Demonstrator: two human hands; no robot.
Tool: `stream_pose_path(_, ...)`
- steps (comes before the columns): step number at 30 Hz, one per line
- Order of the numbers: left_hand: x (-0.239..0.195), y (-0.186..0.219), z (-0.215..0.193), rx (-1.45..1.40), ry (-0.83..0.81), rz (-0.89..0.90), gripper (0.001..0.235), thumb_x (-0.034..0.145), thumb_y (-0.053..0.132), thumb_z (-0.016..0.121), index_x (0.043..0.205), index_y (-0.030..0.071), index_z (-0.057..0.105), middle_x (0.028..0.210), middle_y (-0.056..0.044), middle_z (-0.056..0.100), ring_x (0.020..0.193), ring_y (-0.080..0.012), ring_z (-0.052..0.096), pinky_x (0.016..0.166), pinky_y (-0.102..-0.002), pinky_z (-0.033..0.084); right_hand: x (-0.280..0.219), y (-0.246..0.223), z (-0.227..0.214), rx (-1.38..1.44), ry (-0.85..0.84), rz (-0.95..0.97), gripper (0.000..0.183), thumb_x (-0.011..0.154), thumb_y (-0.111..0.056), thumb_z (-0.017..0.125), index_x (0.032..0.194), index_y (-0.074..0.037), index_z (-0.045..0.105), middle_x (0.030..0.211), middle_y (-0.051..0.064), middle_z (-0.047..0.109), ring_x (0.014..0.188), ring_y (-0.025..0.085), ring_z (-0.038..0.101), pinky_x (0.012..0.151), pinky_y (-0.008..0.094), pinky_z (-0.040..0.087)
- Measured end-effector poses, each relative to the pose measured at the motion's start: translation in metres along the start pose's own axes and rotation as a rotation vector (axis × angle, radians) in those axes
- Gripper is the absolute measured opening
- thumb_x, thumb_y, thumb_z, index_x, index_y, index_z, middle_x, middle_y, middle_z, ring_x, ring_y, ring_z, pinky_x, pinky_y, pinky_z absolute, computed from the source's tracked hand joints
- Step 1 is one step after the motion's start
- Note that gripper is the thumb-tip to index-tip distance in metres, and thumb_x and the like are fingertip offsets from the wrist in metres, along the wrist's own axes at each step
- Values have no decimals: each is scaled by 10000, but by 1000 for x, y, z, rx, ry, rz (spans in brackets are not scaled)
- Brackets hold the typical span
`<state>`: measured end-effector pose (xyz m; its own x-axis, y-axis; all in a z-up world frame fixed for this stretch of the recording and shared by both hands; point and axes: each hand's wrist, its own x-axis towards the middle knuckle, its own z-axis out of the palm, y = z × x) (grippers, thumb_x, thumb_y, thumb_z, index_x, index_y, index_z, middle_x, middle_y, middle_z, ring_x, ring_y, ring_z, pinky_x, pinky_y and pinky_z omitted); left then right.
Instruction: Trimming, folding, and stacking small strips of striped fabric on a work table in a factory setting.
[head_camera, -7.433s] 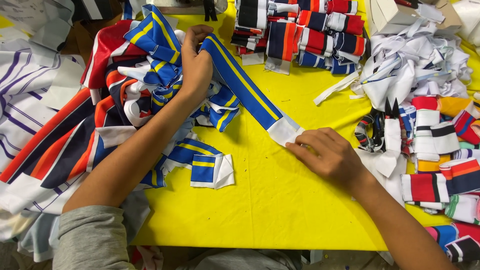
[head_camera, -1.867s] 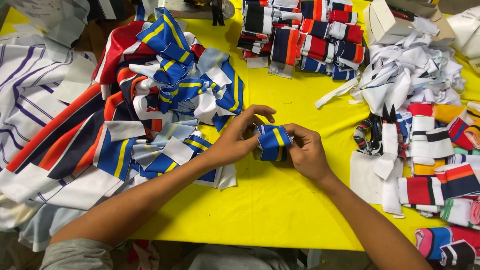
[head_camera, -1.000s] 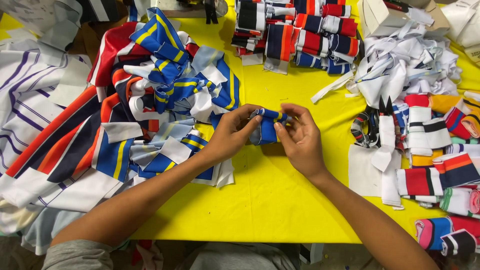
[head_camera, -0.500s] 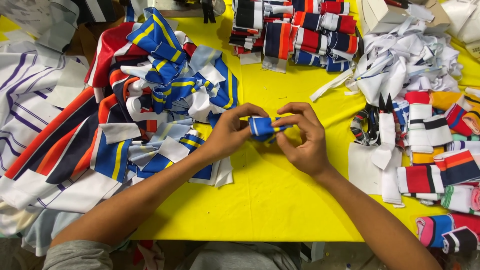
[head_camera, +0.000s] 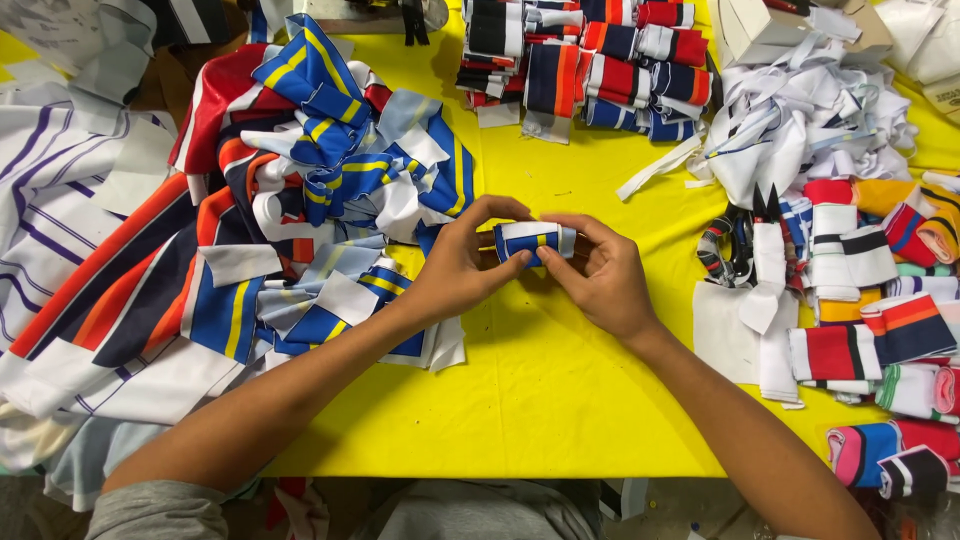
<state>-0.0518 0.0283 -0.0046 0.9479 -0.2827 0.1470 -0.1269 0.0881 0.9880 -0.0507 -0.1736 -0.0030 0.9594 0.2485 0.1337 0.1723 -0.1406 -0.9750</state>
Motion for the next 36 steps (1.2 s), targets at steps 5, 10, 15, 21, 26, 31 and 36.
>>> stream_pose_path(5,-1,0,7,157,73,-33,405,879,-27,740,1257,58,619,1222,-265,668,1109,-535,658,908,-578,578,-2,12,-4,-82,3,-31,227,901,35,729,1125,24,687,1011,141,696,932,244,756,750,354,649)
stream_pose_path(10,-2,6,10,139,135,-29,390,959,107,708,1318,34,575,1188,-331,670,1062,-518,684,884,-587,584,5,-5,-11,-41,60,7,232,922,-5,721,1147,11,664,1010,110,694,894,152,719,703,294,648)
stream_pose_path(15,-2,-7,8,154,101,29,272,994,85,627,1254,21,583,1043,-244,697,944,-375,752,856,-489,623,30,-27,-39,-108,130,58,276,949,-51,762,1182,35,641,991,103,661,854,146,719,707,268,638)
stream_pose_path(21,-1,-4,4,356,-58,-15,220,1015,214,578,1190,83,596,1083,-102,710,852,-160,684,724,-238,587,116,-42,-60,-474,87,-27,260,1001,-106,734,1224,-9,644,1079,123,736,923,193,746,798,279,653)
stream_pose_path(26,-1,-2,3,354,-97,-12,209,1020,199,569,1188,78,597,1087,-103,704,867,-164,685,746,-239,590,183,-4,-63,-514,132,-90,285,997,-209,775,1209,-71,646,1084,107,768,991,185,747,763,298,630)
stream_pose_path(31,-3,-2,5,384,-122,25,194,1022,183,572,1182,78,602,1079,-97,683,851,-156,657,721,-238,568,189,13,-52,-928,138,-248,340,936,-221,866,1170,-63,678,1123,150,665,1066,339,598,769,431,565)
stream_pose_path(36,-7,4,6,446,-185,121,204,1034,161,542,1202,47,563,1168,-137,641,946,-212,680,771,-299,575,179,8,-39,-990,173,-492,366,936,-82,854,1227,-48,635,1192,194,490,1014,323,634,803,343,640)
